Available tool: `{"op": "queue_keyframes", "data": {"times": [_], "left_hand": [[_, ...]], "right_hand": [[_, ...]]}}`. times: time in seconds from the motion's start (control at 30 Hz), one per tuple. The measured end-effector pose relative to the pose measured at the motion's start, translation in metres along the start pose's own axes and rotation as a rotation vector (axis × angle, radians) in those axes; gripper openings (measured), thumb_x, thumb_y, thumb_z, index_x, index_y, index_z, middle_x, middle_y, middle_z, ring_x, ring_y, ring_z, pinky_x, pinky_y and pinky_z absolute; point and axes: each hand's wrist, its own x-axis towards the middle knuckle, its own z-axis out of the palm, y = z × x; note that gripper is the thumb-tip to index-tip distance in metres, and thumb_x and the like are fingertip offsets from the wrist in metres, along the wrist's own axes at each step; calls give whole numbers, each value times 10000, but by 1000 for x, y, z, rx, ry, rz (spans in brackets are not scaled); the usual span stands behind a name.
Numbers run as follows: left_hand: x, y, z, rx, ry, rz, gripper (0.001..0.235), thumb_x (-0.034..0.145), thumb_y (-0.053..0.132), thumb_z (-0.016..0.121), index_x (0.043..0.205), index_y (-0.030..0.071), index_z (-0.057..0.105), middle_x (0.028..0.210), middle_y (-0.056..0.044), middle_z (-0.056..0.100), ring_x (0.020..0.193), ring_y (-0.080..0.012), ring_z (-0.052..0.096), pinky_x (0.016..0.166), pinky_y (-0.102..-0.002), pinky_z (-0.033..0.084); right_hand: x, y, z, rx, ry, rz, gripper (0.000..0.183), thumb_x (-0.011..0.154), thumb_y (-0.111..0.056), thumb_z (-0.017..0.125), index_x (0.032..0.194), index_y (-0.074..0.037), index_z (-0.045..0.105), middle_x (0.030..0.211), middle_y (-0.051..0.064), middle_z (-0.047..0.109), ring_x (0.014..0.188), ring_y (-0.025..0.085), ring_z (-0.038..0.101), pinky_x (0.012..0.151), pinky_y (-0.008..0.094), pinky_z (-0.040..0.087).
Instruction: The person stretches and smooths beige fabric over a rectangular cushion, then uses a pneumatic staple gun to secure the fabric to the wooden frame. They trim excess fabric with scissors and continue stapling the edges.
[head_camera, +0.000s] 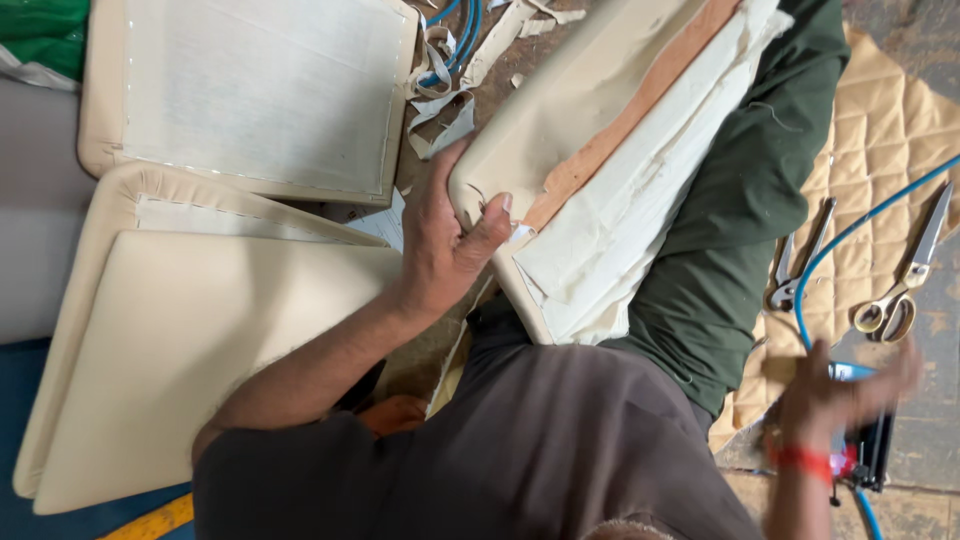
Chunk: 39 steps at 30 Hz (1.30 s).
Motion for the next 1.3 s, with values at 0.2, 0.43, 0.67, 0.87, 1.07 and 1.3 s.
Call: {"op": "queue_keyframes", "data": {"times": [0.2,0.43,0.67,0.87,1.07,1.3], "left_hand": [[1,8,7,-94,-5,-102,578,1064,254,663,1489,-29,393,1212,-182,644,1021,-234,713,871,-380,599],[4,14,2,-135,-46,-77,566,1069,226,661,1501,-17,388,1194,-182,673,1034,-247,726,899,-382,597],[0,9,1,-103,-53,-3,535,1083,206,669,1468,-17,371,1210,-212,643,1041,-280,725,892,-376,597],[8,14,1,-184,-97,-126,600,1041,231,635,1495,-24,337,1194,-180,654,928,-251,760,816,-355,645],[7,10,-3,-154,-96,-25,516,1106,179,654,1485,-16,363,1221,-199,647,1046,-280,733,869,-373,610],[9,2,-2,-141,-98,-71,606,1082,302,630,1513,-11,342,1207,-185,685,1008,-245,762,849,-355,630]], "right_hand": [[-144,91,64,45,-107,252,1053,881,-419,899,1611,38,294,1472,319,386,1403,464,368,1197,577,318],[-57,118,53,242,-149,290,964,816,-323,901,1541,59,394,1035,282,667,933,481,628,838,593,475],[-3,30,-103,1265,-262,367,227,1034,-89,744,1063,58,574,852,114,663,738,160,649,709,314,561],[38,-142,-199,1467,-687,80,203,804,-127,801,917,-21,670,767,45,687,652,137,626,586,279,483],[63,-224,-223,1113,-887,-229,203,821,-237,826,850,-75,707,719,-12,651,646,90,584,546,290,495],[62,-213,-211,1336,-1196,23,362,851,-254,769,1047,36,674,997,174,677,926,249,652,781,379,549]]}}
